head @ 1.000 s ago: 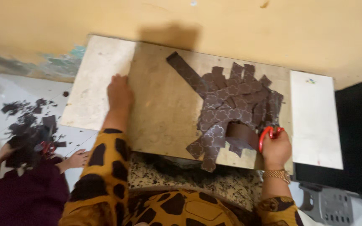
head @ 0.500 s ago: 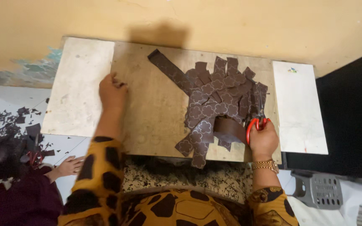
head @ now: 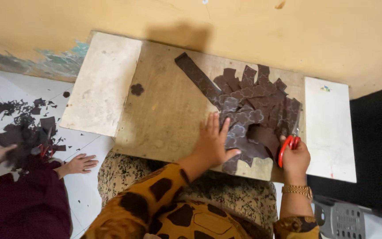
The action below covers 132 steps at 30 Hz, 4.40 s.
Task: The person cuts flower-shaped patterns marked in white on dark brown leather strips, using red-handled scissors, holding and rotating the material in one hand while cutting along the outlines. Cut pieces and scraps accumulate on the wooden work board and floor as the person works through the material.
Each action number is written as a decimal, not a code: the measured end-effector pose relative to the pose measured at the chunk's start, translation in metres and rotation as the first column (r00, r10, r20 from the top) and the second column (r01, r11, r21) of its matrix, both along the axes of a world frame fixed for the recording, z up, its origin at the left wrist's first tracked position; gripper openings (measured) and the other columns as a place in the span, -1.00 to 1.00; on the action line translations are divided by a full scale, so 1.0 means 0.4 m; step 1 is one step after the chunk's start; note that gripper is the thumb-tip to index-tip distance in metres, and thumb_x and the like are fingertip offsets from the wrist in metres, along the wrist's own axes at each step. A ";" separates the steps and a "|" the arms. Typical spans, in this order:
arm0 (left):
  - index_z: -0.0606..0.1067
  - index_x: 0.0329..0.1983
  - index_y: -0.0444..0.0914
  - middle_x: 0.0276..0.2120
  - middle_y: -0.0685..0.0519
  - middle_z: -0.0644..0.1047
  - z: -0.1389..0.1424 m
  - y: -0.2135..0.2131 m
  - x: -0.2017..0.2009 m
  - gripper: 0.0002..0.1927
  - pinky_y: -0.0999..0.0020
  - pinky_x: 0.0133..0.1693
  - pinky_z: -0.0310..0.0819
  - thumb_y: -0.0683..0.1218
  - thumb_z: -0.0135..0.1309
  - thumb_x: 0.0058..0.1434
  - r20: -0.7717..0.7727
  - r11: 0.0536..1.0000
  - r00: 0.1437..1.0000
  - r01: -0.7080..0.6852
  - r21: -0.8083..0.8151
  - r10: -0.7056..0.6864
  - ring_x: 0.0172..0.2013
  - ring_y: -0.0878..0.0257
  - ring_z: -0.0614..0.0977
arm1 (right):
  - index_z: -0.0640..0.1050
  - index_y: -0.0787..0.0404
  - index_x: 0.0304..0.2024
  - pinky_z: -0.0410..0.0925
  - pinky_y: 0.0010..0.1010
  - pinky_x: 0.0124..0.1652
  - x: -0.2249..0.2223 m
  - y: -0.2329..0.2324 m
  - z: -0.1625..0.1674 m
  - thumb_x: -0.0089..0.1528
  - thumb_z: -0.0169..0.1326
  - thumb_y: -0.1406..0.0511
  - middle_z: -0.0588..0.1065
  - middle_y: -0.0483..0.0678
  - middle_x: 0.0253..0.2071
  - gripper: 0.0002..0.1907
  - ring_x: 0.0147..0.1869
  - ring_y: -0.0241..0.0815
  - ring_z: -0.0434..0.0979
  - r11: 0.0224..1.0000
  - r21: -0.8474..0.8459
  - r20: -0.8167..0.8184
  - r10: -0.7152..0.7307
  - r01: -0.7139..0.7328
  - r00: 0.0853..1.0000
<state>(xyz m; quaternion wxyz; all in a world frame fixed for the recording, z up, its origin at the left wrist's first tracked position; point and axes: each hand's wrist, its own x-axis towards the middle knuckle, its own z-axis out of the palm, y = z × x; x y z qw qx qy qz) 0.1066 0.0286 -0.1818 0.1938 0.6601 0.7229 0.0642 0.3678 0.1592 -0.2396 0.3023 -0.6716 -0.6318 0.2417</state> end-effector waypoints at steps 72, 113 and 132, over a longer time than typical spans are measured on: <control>0.14 0.53 -0.31 0.34 -0.10 0.32 0.312 0.039 -0.013 -0.31 0.07 0.30 0.34 0.13 0.02 0.50 0.759 0.858 -0.407 -0.322 0.401 -0.508 0.28 0.11 0.40 | 0.36 0.21 -0.16 0.41 -0.48 -0.26 -0.341 -0.223 0.624 0.35 0.11 0.48 0.46 -0.06 -0.29 -0.82 -0.29 -0.29 0.49 0.868 0.414 -0.735 0.497 -0.275 0.462; 0.55 -0.25 -0.34 -0.41 0.04 0.58 0.450 -0.077 -0.076 -0.70 0.33 -0.27 0.45 0.02 0.23 0.28 0.866 0.901 0.443 -0.239 0.362 -0.230 -0.35 0.29 0.56 | 0.34 0.20 -0.14 0.36 -0.47 -0.12 -0.262 -0.241 0.549 0.31 0.09 0.52 0.47 -0.01 -0.11 -0.78 -0.13 -0.30 0.44 0.834 0.433 -0.695 0.551 -0.343 0.463; 0.62 -0.20 -0.29 -0.35 0.15 0.62 0.408 -0.005 -0.075 -0.86 0.48 -0.27 0.45 -0.15 0.28 0.23 0.962 0.838 -0.048 -0.505 0.208 -0.267 -0.35 0.43 0.57 | 0.48 0.22 -0.08 0.31 -0.51 -0.18 -0.280 -0.272 0.479 0.30 0.06 -0.02 0.41 -0.16 -0.28 -0.56 -0.19 -0.33 0.37 0.757 0.128 -0.461 0.618 -0.641 0.637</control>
